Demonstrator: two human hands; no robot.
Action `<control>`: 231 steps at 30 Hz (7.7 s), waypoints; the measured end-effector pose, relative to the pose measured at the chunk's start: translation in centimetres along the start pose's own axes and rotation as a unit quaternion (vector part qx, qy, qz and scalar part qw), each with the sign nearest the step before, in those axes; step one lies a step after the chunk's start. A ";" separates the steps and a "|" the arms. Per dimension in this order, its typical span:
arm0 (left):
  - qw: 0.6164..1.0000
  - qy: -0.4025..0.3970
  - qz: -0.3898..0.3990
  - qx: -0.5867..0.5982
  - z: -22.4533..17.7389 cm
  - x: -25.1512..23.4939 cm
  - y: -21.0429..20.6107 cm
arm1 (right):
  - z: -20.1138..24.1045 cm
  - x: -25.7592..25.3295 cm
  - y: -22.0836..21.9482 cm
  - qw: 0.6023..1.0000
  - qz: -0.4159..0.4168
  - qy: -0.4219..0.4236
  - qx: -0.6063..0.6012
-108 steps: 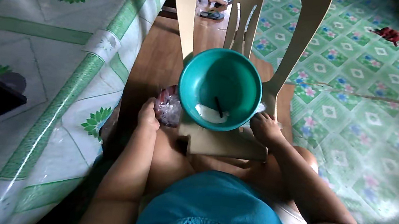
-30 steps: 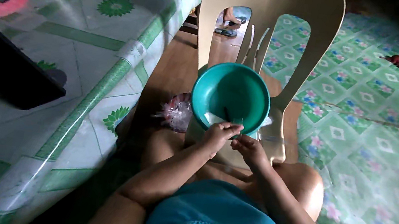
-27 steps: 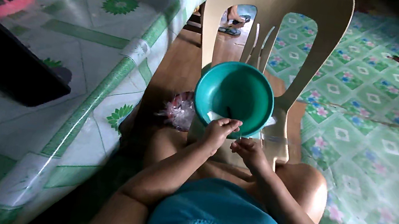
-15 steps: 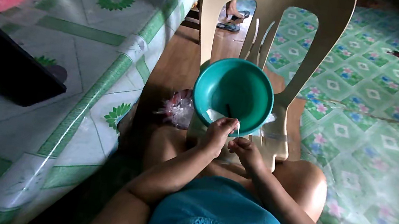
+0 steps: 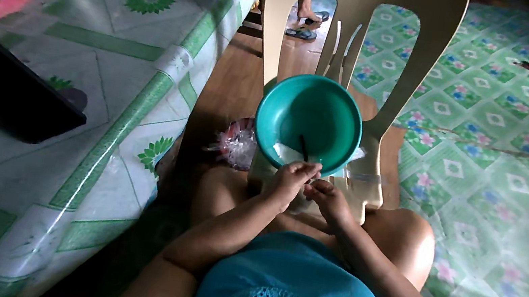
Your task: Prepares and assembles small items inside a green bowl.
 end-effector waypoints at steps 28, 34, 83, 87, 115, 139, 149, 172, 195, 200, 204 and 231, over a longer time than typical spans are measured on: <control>0.999 0.021 0.025 -0.009 1.0 0.7 0.6 | -1.5 1.1 -1.4 0.996 0.006 -0.034 -0.087; 0.999 0.013 -0.046 -0.022 1.3 0.9 1.5 | -1.5 1.1 -1.7 0.998 0.045 -0.021 -0.034; 0.986 -0.064 -0.136 -0.069 -1.0 2.3 8.8 | 7.3 -11.1 4.3 0.918 0.032 0.159 0.363; 0.982 -0.068 -0.164 -0.068 -1.7 3.3 11.8 | 2.8 -15.9 1.5 0.862 0.132 -0.047 0.488; 0.976 -0.192 -0.102 0.006 -9.6 2.0 7.2 | 1.9 -3.0 10.3 0.877 -0.360 0.292 -0.131; 0.961 -0.041 -0.173 0.211 -4.1 -7.8 12.8 | 3.7 -8.6 8.2 0.919 -0.081 0.099 0.374; 0.950 -0.049 -0.171 0.258 -4.8 -7.4 12.9 | 3.9 -11.2 5.4 0.706 0.205 -0.009 0.678; 0.969 -0.154 -0.126 0.149 -8.8 -4.0 9.2 | -3.7 -12.8 0.9 0.870 0.188 0.039 0.454; 0.891 -0.303 -0.264 -0.212 -16.2 -9.6 9.0 | 6.1 -13.5 7.2 0.895 0.044 0.134 0.424; 0.860 -0.344 -0.215 -0.309 -18.3 -10.4 6.8 | 8.6 -12.5 8.4 0.896 0.070 0.093 0.429; 0.881 -0.250 -0.133 -0.378 -12.9 -12.6 6.6 | 7.8 -12.3 9.7 0.898 0.057 0.125 0.419; 0.793 -0.291 -0.004 -0.535 -9.8 -9.5 5.0 | 9.0 -13.0 7.4 0.816 0.165 0.131 0.538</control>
Point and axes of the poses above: each hand's wrist, its own x-axis away from the middle knuckle, its own y-axis out of the back of the hand, z = x × y, the point moved 6 cm from there along -x, towards the middle knuckle, and after that the axes turned 9 degrees about y, right-handed, at the moved point
